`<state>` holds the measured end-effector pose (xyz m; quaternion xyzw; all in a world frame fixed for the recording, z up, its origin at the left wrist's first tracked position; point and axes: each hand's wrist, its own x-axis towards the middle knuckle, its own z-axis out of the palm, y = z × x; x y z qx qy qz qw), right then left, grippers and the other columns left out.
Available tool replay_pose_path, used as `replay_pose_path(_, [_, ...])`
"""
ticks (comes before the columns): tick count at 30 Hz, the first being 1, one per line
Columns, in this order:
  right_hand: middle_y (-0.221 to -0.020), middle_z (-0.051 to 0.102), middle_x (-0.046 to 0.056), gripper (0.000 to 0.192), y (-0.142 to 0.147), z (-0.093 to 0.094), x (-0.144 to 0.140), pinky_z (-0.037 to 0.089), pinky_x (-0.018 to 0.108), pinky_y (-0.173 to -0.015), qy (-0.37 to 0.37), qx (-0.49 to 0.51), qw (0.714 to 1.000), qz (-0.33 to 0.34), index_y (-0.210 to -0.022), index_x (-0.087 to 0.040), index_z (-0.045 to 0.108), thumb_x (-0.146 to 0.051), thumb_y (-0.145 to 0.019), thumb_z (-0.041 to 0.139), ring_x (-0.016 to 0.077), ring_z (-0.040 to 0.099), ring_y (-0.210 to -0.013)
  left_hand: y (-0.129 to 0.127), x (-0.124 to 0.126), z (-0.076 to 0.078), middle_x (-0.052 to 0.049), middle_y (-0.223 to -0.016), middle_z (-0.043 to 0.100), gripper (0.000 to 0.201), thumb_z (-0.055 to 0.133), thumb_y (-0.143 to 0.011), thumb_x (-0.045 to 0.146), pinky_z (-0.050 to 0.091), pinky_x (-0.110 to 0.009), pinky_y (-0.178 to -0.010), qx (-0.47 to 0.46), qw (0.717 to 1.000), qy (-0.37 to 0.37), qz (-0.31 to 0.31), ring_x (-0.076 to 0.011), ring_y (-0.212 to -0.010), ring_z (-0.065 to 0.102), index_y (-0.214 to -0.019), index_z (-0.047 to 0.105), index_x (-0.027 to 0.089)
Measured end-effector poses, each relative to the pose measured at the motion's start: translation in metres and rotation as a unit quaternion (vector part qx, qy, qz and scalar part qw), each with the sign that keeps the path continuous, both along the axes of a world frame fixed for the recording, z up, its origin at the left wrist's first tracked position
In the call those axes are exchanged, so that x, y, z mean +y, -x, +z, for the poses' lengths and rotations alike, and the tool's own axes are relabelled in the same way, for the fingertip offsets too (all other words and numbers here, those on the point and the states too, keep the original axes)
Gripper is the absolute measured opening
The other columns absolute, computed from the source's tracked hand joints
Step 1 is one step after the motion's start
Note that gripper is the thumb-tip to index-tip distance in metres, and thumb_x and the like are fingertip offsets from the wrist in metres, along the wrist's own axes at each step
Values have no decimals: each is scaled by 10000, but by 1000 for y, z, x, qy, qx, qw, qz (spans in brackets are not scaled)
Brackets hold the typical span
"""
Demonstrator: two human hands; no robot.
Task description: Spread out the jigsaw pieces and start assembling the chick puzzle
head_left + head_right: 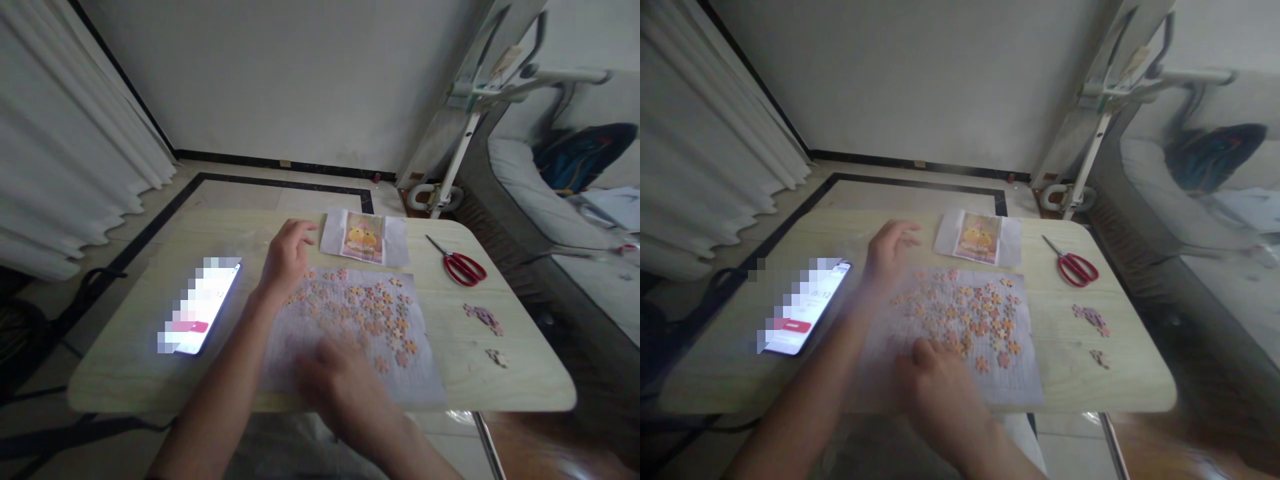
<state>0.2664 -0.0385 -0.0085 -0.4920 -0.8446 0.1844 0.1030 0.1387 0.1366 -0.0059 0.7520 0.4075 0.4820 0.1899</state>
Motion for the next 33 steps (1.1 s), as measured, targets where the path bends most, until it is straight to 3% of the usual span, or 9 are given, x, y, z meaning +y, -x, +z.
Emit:
replay_pose_path(11, [-815, 564, 9, 137, 0, 2, 0, 288, 269, -575, 47, 46, 997, 28, -762, -180, 555, -68, -841, 549, 120, 463, -670, 5, 10, -8, -24, -891, 611, 348, 383, -746, -24, 509, -287, -749, -4, 997, -63, 34, -131, -752, 625, -937, 603, 165])
replay_pose_path(14, [-803, 550, -1, 155, -1, 9, 1, 283, 253, -560, 61, 65, 995, 42, -735, -177, 537, -86, -860, 547, 105, 463, -661, 1, 8, -3, -34, -915, 649, 254, 419, -834, 45, 517, -297, -783, 13, 998, -59, 35, -142, -790, 635, -944, 609, 174])
replay_pose_path(18, [-778, 543, 0, 167, 0, 9, 7, 277, 271, -588, -2, 50, 999, 11, -731, -178, 543, -109, -884, 540, 123, 464, -691, -2, 7, 0, -43, -913, 692, 193, 441, -947, 226, 531, -285, -782, 10, 999, -26, 27, -157, -836, 670, -1040, 604, 179])
replay_pose_path(23, [-790, 567, 10, 112, -4, 2, 2, 318, 290, -627, -37, 27, 999, 9, -761, -186, 582, -151, -866, 599, 153, 481, -720, 2, 3, -7, -78, -1194, 627, 367, 347, -900, 71, 557, -296, -810, -28, 1000, 0, -11, -142, -880, 691, -1201, 525, 184])
replay_pose_path(29, [-853, 585, 32, 99, -45, 16, -12, 424, 270, -667, 24, 75, 994, -71, -869, -209, 662, -205, -903, 569, 157, 553, -761, 8, 4, -19, -74, -1338, 494, 557, 328, -775, -30, 570, -337, -849, -38, 997, -22, -57, -155, -995, 648, -1243, 491, 225])
replay_pose_path(33, [-879, 599, 50, 176, -87, 13, -10, 470, 278, -683, 3, 91, 982, -166, -1016, -221, 680, -220, -924, 529, 161, 588, -763, 7, 8, -26, -82, -1318, 492, 627, 317, -693, -80, 506, -408, -974, -6, 997, -45, -67, -189, -1137, 578, -1216, 504, 211])
